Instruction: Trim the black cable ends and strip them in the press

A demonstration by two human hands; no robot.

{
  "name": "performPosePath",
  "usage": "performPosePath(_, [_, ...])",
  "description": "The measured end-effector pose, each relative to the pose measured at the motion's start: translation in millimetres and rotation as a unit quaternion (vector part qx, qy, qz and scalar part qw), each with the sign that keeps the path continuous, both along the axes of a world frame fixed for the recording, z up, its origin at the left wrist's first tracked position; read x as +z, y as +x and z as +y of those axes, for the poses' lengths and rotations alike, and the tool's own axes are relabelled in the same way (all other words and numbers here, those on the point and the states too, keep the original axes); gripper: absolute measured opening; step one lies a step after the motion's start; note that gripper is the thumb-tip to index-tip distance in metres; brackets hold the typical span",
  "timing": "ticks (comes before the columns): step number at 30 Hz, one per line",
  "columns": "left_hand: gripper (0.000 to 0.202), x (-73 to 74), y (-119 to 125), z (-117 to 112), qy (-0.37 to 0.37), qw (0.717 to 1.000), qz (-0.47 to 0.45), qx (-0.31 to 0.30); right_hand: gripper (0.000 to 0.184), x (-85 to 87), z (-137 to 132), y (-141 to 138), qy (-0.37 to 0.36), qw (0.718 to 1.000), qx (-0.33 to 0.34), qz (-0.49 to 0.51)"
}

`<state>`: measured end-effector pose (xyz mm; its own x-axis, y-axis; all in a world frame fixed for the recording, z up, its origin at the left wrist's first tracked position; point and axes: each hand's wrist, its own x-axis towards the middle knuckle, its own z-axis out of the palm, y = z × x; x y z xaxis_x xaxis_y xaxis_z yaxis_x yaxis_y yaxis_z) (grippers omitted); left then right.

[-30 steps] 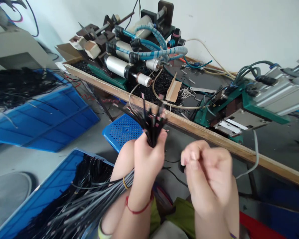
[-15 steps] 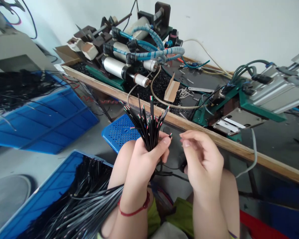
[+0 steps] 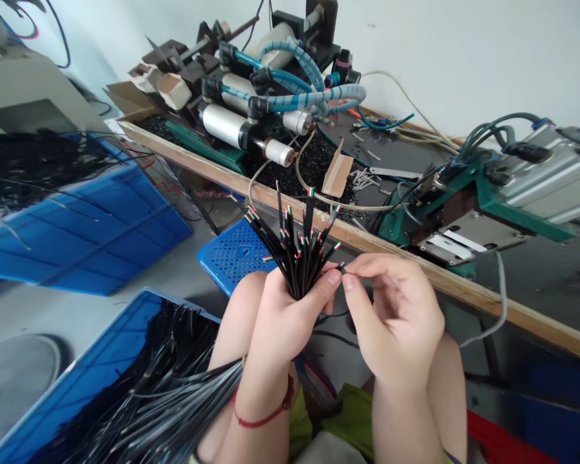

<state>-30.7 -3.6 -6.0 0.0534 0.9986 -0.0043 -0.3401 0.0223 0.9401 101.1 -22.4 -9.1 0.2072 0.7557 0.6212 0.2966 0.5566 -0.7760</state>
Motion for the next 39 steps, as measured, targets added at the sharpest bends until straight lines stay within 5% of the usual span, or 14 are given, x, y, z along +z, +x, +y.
performPosePath(16, [0.038, -5.9, -1, -3, 0.018, 0.999, 0.046, -0.003, 0.027, -1.7, -2, 1, 0.035, 0.998, -0.021, -0.040])
performPosePath(39, [0.029, 9.1, -3, -3, 0.023, 0.998, 0.059, -0.020, 0.033, -11.2, 1, 4, 0.047, 0.995, -0.045, -0.070])
